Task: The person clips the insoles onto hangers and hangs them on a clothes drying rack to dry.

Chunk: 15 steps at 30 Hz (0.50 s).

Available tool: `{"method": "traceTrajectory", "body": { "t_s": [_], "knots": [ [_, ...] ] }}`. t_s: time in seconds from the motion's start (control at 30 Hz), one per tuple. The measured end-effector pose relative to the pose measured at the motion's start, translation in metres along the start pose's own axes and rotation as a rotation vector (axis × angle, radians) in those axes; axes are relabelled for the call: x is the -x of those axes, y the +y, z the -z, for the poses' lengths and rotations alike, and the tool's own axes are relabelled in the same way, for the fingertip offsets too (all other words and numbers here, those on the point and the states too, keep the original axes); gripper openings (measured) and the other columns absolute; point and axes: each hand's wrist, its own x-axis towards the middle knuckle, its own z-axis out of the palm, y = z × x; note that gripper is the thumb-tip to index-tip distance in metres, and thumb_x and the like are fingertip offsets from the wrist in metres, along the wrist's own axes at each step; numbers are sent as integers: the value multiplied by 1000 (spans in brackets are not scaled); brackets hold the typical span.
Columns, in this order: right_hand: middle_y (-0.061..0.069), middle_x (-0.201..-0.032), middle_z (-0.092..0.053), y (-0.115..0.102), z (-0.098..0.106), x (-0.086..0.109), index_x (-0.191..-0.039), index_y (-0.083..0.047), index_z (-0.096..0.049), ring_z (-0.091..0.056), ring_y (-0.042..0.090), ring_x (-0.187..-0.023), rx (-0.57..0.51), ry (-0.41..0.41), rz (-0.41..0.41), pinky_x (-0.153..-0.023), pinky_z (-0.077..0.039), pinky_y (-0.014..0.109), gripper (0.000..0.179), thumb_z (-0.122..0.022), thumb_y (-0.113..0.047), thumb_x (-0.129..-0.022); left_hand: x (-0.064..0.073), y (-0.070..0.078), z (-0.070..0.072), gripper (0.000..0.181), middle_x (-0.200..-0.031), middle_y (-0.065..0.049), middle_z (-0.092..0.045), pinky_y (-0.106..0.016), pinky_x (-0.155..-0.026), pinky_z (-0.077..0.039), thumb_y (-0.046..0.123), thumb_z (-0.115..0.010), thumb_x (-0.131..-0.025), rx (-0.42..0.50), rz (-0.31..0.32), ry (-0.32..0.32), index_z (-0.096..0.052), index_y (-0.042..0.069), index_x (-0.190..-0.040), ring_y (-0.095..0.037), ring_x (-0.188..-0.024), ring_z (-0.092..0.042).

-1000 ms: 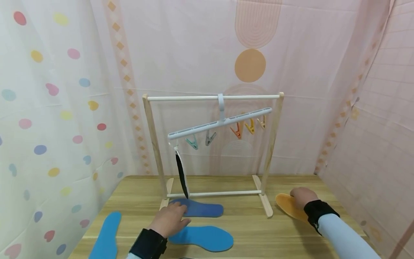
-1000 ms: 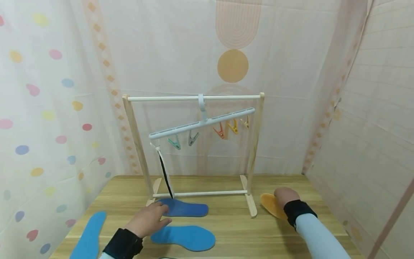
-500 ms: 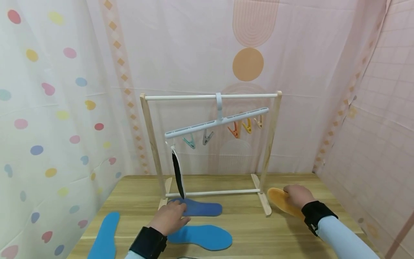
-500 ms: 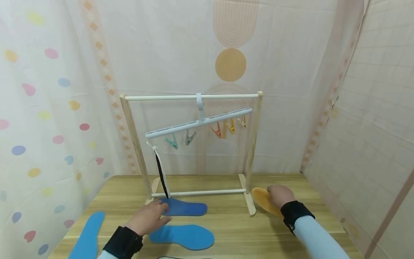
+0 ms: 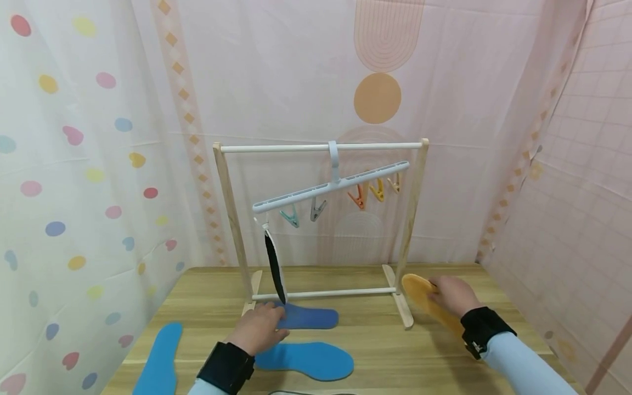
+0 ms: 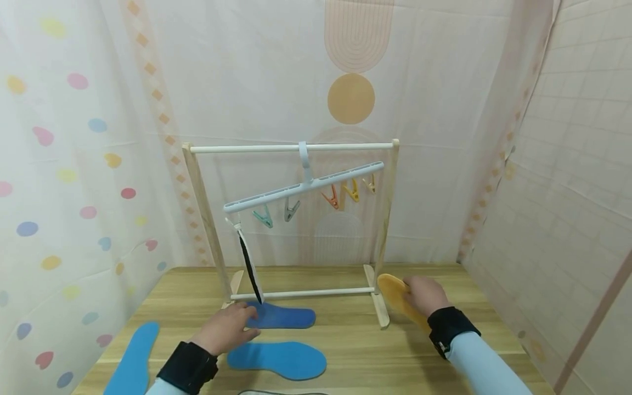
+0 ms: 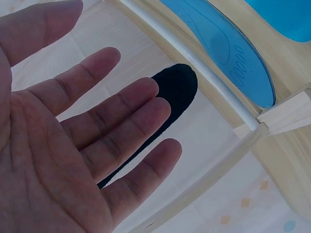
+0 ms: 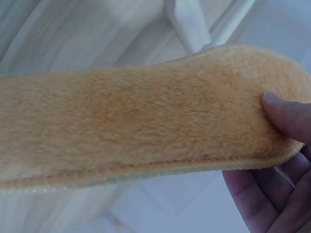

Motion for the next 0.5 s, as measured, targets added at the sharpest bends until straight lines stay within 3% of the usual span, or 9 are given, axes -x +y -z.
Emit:
{"method": "traceTrajectory", "body": {
  "t_s": [0.27, 0.5],
  "knots": [
    [0, -74, -62, -11, 2, 0, -86, -7, -66, -56, 17, -67, -56, 66, -45, -64, -47, 43, 12, -78, -10, -83, -2, -1, 0, 26, -89, -10, -64, -48, -71, -50, 21, -80, -83, 39, 8, -6, -69, 3, -98, -29, -83, -62],
    [3, -77, -66, -25, 10, 3, -92, -4, -69, -62, 21, -69, -54, 133, -24, -65, -49, 44, 13, -78, -9, -84, -4, 0, 1, 24, -88, -9, -64, -47, -70, -50, 20, -80, -84, 62, -26, 5, -68, 3, -95, -28, -81, -61]
  ]
}}
